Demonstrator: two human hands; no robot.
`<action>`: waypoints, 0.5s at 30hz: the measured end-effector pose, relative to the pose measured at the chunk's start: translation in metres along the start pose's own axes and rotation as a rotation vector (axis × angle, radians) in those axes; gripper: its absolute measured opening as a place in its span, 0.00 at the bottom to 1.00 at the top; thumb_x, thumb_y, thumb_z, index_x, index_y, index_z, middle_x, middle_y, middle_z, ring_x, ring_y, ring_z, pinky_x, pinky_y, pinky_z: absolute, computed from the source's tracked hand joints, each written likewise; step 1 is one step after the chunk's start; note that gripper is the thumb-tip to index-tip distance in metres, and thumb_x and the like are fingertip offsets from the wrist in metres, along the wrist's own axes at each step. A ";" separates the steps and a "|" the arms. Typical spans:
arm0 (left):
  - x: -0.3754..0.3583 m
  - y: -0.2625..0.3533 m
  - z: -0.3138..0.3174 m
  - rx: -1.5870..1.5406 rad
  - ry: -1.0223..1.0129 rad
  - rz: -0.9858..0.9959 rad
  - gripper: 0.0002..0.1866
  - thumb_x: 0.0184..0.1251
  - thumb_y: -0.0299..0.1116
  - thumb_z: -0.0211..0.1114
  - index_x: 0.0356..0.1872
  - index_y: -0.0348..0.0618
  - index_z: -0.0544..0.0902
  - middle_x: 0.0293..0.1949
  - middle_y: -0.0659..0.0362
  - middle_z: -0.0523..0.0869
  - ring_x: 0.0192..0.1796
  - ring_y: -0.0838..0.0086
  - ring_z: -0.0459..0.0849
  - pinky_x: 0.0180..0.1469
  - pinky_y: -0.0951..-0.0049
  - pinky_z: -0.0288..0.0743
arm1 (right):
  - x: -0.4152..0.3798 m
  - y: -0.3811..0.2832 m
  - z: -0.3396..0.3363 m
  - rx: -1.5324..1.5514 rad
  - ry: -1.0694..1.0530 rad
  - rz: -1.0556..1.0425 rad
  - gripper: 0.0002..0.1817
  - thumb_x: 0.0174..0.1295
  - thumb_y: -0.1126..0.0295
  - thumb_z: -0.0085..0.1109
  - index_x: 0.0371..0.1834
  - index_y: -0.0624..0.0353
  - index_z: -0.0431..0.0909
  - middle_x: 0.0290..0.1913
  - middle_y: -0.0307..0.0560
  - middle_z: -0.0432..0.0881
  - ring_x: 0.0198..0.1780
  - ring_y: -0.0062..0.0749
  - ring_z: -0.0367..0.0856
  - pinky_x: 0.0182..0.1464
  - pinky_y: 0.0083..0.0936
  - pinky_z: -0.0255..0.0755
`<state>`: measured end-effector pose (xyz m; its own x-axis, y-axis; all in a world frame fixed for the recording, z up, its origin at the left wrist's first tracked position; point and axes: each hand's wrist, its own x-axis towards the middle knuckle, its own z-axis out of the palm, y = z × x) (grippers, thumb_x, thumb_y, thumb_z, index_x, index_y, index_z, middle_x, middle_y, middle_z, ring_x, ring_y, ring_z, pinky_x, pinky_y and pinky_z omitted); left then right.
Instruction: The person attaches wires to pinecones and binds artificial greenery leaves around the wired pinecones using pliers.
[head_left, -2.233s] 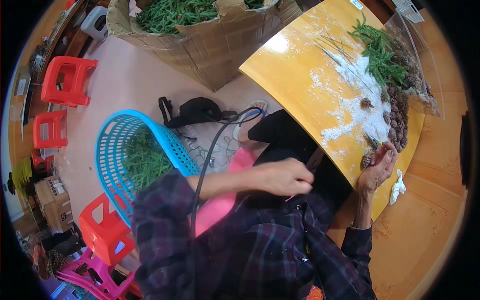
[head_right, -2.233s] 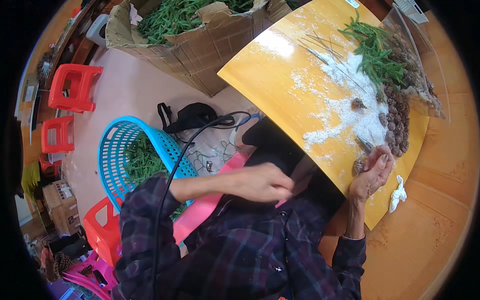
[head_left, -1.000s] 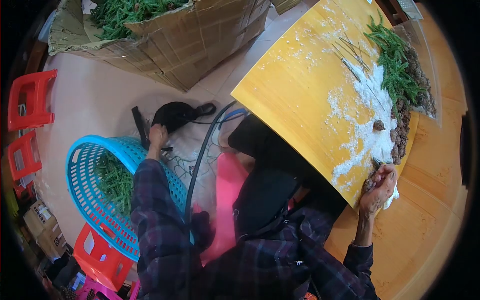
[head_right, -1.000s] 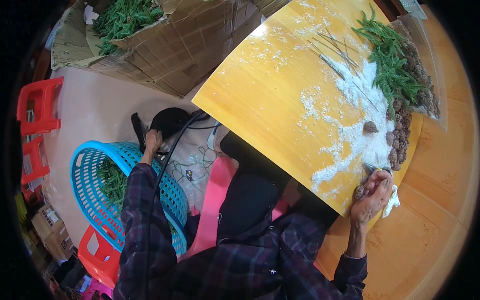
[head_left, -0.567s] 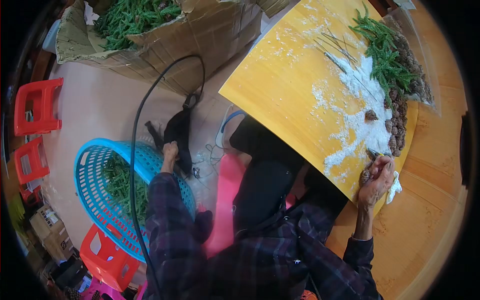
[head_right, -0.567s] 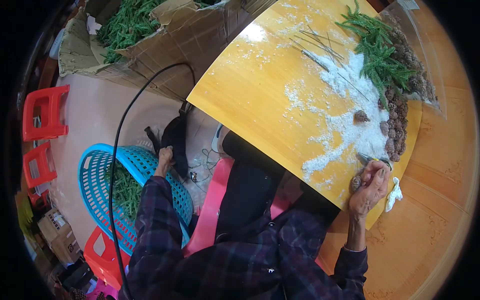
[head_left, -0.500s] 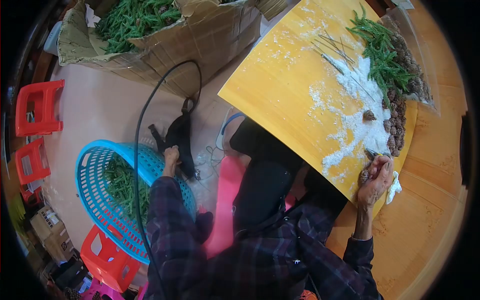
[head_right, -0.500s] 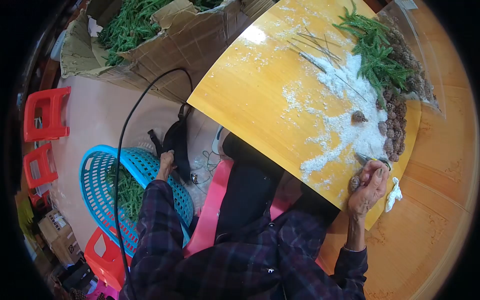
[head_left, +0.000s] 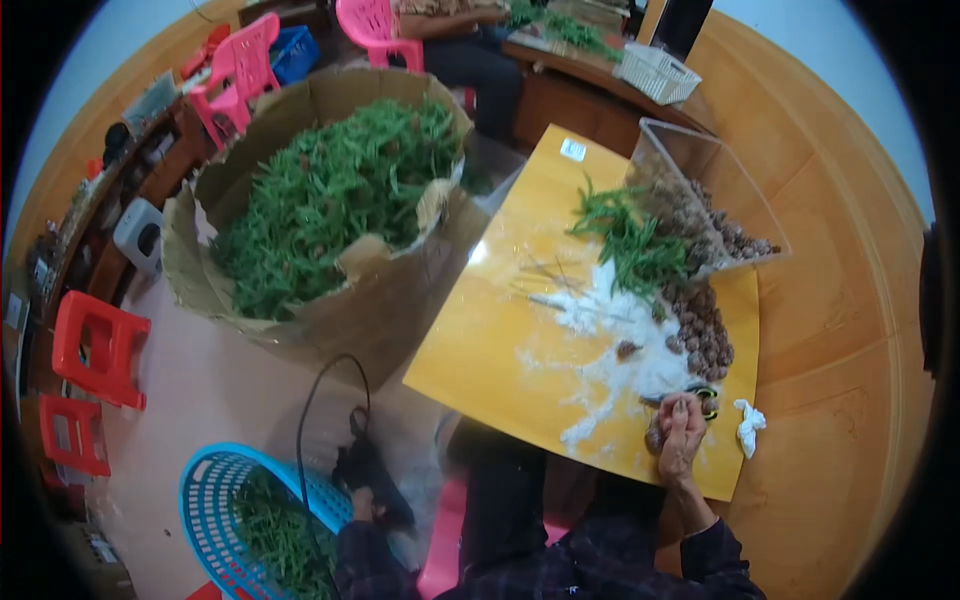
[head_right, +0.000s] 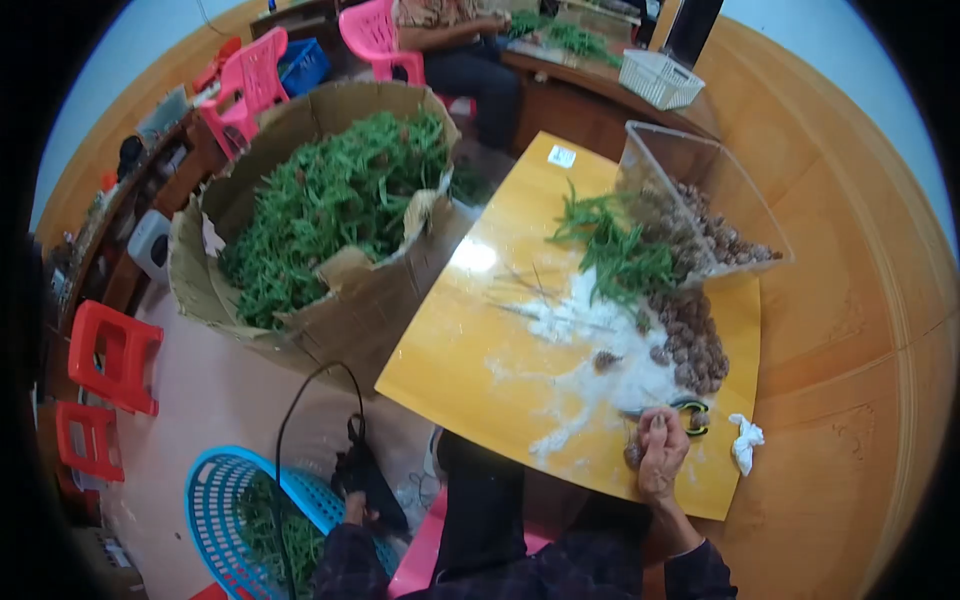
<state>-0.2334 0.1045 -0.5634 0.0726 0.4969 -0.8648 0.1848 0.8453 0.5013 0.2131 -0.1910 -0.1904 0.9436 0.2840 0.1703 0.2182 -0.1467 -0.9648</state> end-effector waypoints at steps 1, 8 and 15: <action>-0.004 -0.002 0.000 0.001 0.001 -0.005 0.19 0.35 0.35 0.72 0.33 0.41 0.79 0.25 0.56 0.80 0.25 0.63 0.80 0.28 0.64 0.77 | 0.000 -0.001 0.001 0.006 -0.002 -0.003 0.14 0.72 0.59 0.48 0.34 0.58 0.73 0.24 0.31 0.67 0.25 0.11 0.60 0.27 0.12 0.55; 0.032 -0.014 -0.026 1.846 -0.460 0.925 0.17 0.60 0.41 0.55 0.27 0.37 0.83 0.27 0.46 0.83 0.32 0.52 0.84 0.36 0.55 0.79 | 0.000 0.004 -0.003 0.085 -0.041 -0.035 0.13 0.72 0.60 0.48 0.35 0.58 0.73 0.26 0.31 0.68 0.25 0.11 0.60 0.28 0.12 0.56; -0.075 0.054 0.059 1.542 -0.188 0.547 0.21 0.64 0.43 0.53 0.29 0.32 0.83 0.34 0.38 0.83 0.43 0.47 0.83 0.42 0.55 0.76 | -0.002 -0.001 -0.001 0.124 -0.047 -0.014 0.12 0.72 0.62 0.48 0.35 0.58 0.73 0.26 0.30 0.68 0.24 0.10 0.59 0.27 0.10 0.54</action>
<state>-0.1709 0.1012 -0.4730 0.5424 0.5261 -0.6550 0.8312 -0.4492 0.3275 0.2113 -0.1923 -0.1898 0.9274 0.3296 0.1772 0.1960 -0.0245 -0.9803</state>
